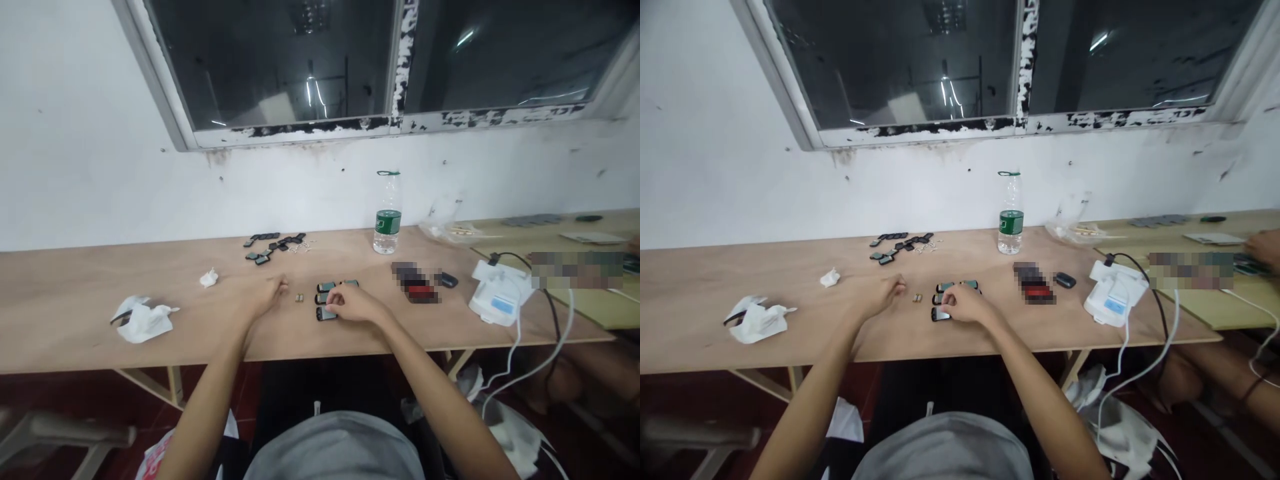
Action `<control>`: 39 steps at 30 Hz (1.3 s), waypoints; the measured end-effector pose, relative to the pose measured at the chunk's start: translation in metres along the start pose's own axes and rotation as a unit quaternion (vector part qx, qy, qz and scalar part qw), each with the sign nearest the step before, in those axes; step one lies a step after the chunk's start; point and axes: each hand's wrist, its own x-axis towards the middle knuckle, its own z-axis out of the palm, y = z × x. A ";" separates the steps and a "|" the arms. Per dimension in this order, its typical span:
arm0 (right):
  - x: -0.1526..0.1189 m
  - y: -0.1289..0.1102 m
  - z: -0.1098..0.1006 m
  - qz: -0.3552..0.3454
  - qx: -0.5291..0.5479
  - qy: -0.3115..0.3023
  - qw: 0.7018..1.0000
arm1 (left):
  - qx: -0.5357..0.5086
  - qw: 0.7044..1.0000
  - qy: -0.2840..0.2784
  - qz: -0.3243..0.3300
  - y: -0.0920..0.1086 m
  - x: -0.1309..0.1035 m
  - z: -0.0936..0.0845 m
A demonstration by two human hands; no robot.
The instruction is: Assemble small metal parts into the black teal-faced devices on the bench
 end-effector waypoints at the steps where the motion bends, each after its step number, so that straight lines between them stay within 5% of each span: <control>1: 0.000 -0.001 0.002 -0.002 -0.016 0.001 1.000 | 0.014 1.000 -0.017 -0.004 -0.004 -0.001 0.001; 8: -0.002 0.001 0.000 -0.018 -0.073 0.048 0.996 | -0.039 0.989 -0.119 -0.076 -0.004 0.003 0.011; 14: 0.004 0.008 0.004 -0.072 -0.113 0.126 0.983 | -0.070 0.993 -0.093 -0.015 -0.004 0.002 0.019; 27: 0.009 0.022 0.014 -0.053 -0.111 0.105 0.987 | -0.013 0.996 -0.090 0.023 0.007 -0.003 0.005; 32: 0.010 0.026 0.015 -0.044 -0.105 0.113 0.987 | -0.025 0.994 -0.094 0.047 0.027 -0.001 0.005; 39: 0.011 0.025 0.012 -0.043 -0.080 0.089 0.992 | -0.026 0.985 -0.129 0.109 0.083 -0.007 0.017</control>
